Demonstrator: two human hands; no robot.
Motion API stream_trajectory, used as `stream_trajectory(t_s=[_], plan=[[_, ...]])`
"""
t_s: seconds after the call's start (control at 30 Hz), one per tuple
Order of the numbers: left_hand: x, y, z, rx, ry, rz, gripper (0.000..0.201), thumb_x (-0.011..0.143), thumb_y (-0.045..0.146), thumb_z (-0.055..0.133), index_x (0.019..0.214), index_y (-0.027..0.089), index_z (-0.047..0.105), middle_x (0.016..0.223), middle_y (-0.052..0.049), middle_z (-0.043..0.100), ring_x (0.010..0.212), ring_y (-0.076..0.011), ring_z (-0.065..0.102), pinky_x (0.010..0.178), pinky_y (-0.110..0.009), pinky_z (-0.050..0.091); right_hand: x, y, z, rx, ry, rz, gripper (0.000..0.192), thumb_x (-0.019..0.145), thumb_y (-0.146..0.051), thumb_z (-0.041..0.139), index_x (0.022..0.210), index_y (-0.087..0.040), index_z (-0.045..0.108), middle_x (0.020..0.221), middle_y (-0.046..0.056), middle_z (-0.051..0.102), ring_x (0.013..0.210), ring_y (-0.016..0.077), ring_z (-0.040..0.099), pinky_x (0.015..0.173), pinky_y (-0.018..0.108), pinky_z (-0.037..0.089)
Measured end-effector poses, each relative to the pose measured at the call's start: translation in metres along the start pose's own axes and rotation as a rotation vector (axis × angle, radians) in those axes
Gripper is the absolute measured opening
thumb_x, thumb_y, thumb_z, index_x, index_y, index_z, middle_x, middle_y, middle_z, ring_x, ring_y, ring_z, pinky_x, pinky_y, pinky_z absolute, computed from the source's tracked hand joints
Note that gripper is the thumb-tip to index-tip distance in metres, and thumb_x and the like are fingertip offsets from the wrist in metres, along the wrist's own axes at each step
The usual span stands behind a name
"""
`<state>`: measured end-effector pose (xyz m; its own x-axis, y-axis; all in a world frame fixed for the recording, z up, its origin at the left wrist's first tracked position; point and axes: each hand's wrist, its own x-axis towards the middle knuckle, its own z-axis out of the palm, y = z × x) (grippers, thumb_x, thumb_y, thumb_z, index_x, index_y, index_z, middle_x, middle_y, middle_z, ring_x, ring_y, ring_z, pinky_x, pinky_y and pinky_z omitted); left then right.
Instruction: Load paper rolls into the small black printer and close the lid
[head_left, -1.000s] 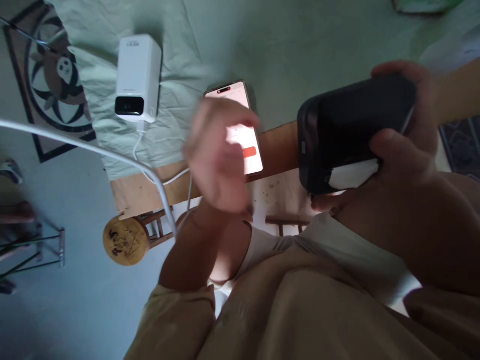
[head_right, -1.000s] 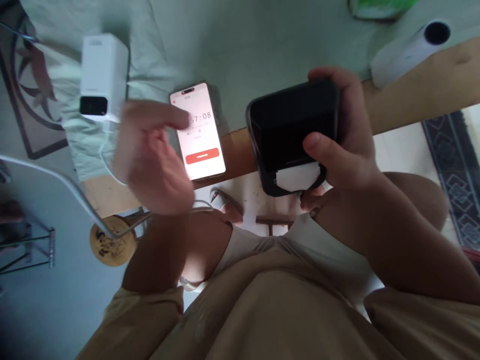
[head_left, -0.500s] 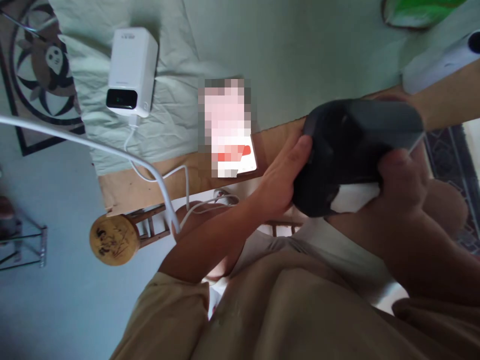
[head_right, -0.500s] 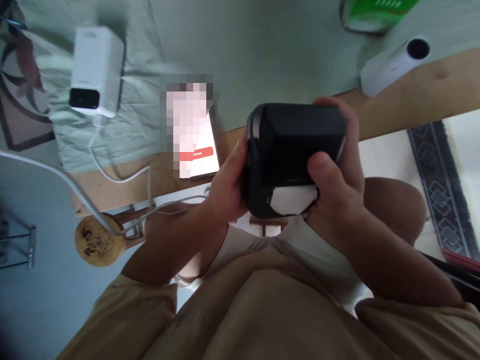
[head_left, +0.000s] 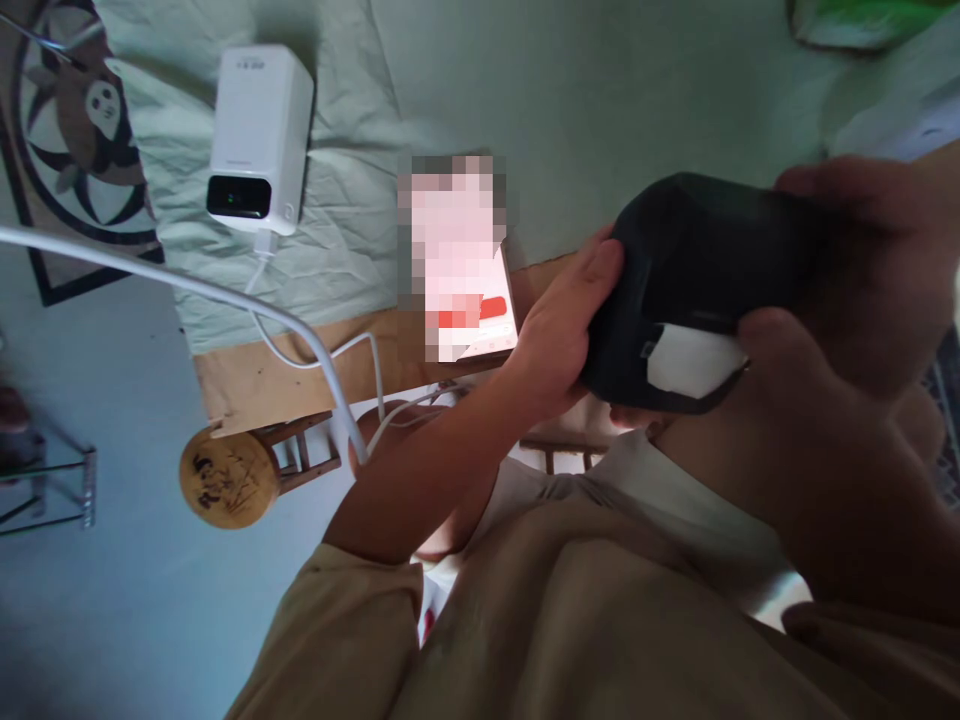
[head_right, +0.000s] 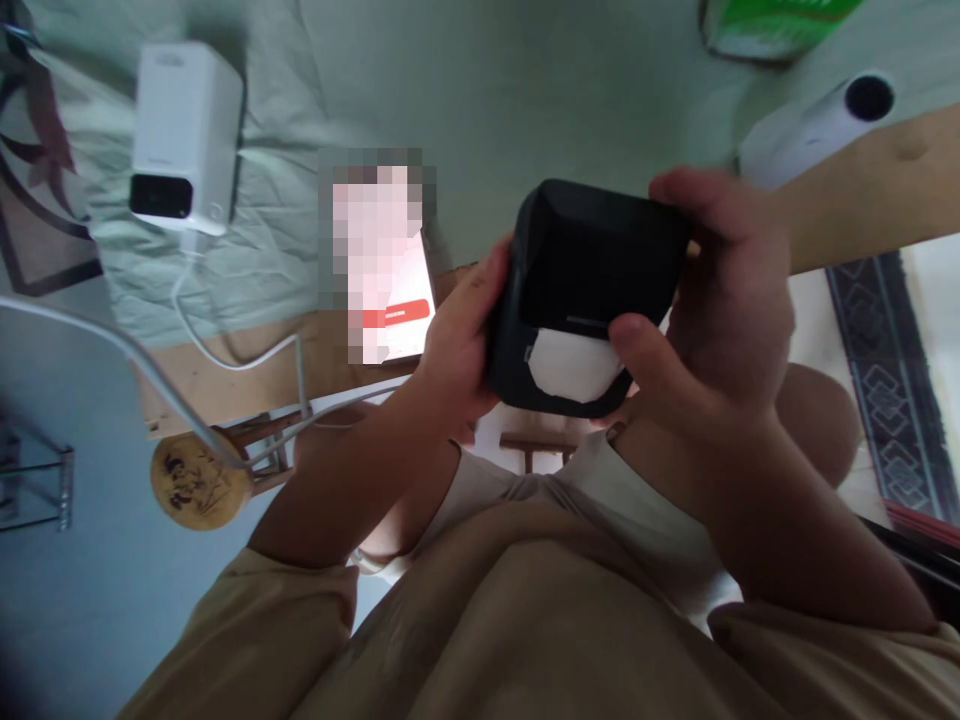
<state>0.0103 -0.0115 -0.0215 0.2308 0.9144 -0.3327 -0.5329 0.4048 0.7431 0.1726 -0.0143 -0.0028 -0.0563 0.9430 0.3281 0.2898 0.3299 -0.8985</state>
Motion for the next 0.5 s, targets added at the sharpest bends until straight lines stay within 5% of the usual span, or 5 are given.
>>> stream_trajectory(t_s=[0.27,0.5], plan=[[0.000,0.004,-0.003,-0.033,0.057,0.027,0.024,0.098,0.040,0.045,0.106,0.028,0.064,0.099,0.000,0.074,0.102,-0.0256,0.073,0.089,-0.047,0.064,0.004,0.007,-0.012,-0.030,-0.125,-0.183,0.070,0.073,-0.052,0.078,0.140,-0.044,0.059,0.145,-0.003,0.056,0.143,0.0254,0.048,0.120,0.052,0.046],[0.000,0.008,-0.002,-0.089,-0.014,-0.099,0.034,0.099,0.048,0.038,0.094,0.025,0.062,0.088,-0.003,0.071,0.096,-0.0264,0.074,0.090,-0.051,0.062,0.011,-0.011,-0.017,-0.120,-0.079,-0.103,0.062,0.068,-0.051,0.085,0.127,-0.045,0.068,0.127,-0.001,0.062,0.116,0.0212,0.062,0.083,0.036,0.065]])
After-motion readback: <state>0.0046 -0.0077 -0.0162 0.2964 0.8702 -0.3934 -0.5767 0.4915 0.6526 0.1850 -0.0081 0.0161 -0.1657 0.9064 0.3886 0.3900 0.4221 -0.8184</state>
